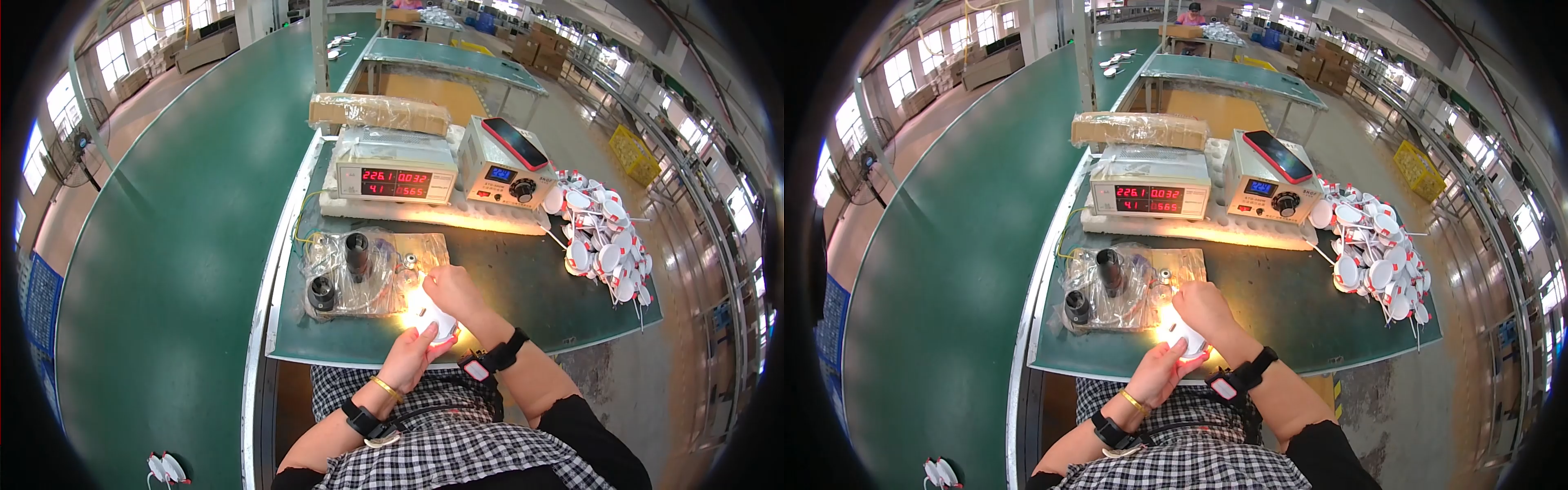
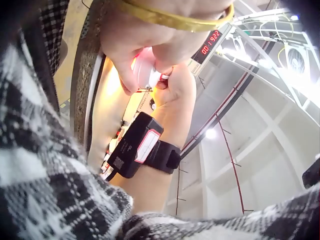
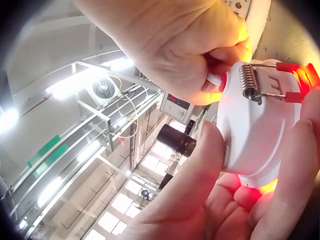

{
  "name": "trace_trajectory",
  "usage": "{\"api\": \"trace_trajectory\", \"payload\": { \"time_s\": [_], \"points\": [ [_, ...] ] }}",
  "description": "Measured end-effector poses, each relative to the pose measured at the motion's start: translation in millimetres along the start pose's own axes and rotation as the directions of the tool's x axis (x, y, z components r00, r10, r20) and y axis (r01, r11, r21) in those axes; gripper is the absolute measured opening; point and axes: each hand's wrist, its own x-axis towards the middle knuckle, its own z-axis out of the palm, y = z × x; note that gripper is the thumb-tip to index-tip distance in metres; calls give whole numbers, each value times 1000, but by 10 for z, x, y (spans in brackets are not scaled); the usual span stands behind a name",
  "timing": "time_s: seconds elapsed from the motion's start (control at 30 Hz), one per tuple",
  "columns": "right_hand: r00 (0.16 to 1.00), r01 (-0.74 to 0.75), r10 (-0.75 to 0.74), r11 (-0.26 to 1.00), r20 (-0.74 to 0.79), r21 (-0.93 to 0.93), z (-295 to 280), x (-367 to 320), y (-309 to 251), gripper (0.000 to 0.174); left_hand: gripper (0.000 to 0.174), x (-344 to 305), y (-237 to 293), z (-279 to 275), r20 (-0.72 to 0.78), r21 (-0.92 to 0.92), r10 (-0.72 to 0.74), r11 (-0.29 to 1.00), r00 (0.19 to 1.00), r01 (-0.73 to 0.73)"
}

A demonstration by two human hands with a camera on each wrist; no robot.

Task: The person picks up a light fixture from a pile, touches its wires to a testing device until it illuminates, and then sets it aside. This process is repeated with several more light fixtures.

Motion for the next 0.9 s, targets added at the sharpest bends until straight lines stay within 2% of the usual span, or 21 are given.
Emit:
{"api": "trace_trajectory", "payload": {
  "time_s": [0.13, 0.2, 0.3, 0.6, 0.9],
  "points": [
    [1000, 4, -4, 1000, -5, 23, -11, 3, -5, 27, 39, -1, 6, -7, -15, 24, 5, 1000, 1000, -5],
    [1000, 12, -12, 1000, -14, 27, -3, 0, 8, 27, 40, -12, 62, -30, 68, -110, -42, 993, 997, 49],
    [1000, -20, 20, 1000, -15, 24, -3, -14, 7, 27, 41, -43, 128, -40, 117, -198, -70, 976, 991, 93],
    [1000, -16, 16, 999, 0, 50, 7, -2, 23, 27, 37, -39, 81, -51, 70, -53, -55, 997, 996, 59],
    [1000, -30, 30, 998, 9, 49, -2, 1, 30, 27, 34, -27, 90, -36, 43, -22, -86, 996, 995, 87]
  ]
}}
